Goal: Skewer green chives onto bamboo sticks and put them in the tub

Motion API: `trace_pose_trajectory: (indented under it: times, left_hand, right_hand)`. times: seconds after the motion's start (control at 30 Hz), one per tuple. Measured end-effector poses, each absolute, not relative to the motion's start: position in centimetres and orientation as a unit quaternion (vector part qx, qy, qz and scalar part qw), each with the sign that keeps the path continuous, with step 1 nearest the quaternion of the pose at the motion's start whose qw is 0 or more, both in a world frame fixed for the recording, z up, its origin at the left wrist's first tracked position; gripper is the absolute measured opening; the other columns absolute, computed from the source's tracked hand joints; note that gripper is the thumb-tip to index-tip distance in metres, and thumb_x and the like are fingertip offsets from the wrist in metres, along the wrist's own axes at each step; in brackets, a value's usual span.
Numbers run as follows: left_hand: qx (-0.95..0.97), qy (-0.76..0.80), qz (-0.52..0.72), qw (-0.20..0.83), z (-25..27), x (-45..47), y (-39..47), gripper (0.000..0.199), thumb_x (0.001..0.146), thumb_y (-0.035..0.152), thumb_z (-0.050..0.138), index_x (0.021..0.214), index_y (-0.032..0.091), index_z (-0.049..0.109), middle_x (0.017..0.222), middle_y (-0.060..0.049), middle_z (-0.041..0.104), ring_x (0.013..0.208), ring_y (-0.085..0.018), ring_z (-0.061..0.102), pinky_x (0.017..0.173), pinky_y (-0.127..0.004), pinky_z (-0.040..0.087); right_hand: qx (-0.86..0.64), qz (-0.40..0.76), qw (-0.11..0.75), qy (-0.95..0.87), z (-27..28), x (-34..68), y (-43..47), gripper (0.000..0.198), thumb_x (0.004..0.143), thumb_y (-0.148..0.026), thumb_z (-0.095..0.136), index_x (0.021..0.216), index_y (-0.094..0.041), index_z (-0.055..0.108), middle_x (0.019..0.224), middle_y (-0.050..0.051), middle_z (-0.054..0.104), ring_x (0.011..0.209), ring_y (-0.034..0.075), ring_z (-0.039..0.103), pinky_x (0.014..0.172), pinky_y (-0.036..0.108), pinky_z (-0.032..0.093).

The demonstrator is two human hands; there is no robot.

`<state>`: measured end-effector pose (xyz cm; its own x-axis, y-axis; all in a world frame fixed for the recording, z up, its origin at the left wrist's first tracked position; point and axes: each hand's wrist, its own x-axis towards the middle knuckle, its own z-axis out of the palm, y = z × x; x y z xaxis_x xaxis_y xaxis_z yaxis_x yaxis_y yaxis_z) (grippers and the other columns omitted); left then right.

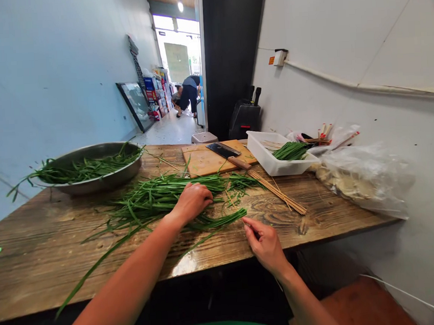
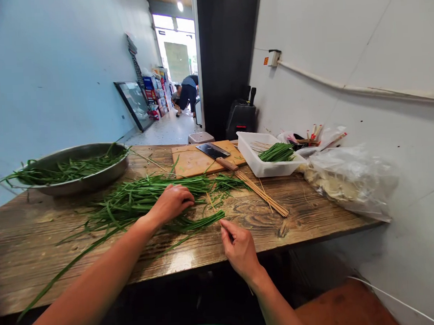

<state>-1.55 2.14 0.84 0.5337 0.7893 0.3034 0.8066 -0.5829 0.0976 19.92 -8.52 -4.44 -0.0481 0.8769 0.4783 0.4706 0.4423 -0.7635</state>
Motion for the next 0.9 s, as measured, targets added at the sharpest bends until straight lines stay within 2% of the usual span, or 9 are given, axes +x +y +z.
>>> trace_pose_trajectory:
  times: [0.2,0.5,0.9]
  left_hand:
    - [-0.843,-0.482,-0.234,-0.042,0.3,-0.7,2.3,0.02,0.077,0.03,0.051,0.08,0.022,0.069,0.08,-0.003,0.068,0.078,-0.017,0.057,0.076,-0.027,0.035]
    - [-0.789,-0.517,-0.318,-0.093,0.1,0.3,2.1,0.017,0.071,0.028,0.056,0.078,0.021,0.069,0.079,0.0,0.068,0.074,-0.014,0.06,0.074,-0.023,0.041]
    - [-0.763,-0.538,-0.331,-0.14,0.2,0.5,1.9,0.019,0.072,0.031,0.053,0.078,0.022,0.069,0.079,0.002,0.069,0.075,-0.013,0.06,0.073,-0.022,0.041]
  right_hand:
    - [-0.483,0.205,0.488,-0.698,-4.3,19.9,-8.5,0.028,0.081,-0.02,0.046,0.102,-0.017,0.064,0.095,0.007,0.068,0.086,0.02,0.064,0.075,0.03,0.052]
    - [-0.478,0.208,0.484,-0.703,-4.5,19.9,-8.3,0.027,0.081,-0.02,0.047,0.102,-0.017,0.064,0.096,0.008,0.067,0.089,0.02,0.063,0.078,0.031,0.051]
    - [-0.468,0.208,0.479,-0.713,-4.6,19.9,-8.3,0.028,0.081,-0.019,0.046,0.102,-0.018,0.064,0.096,0.007,0.068,0.087,0.02,0.064,0.077,0.031,0.051]
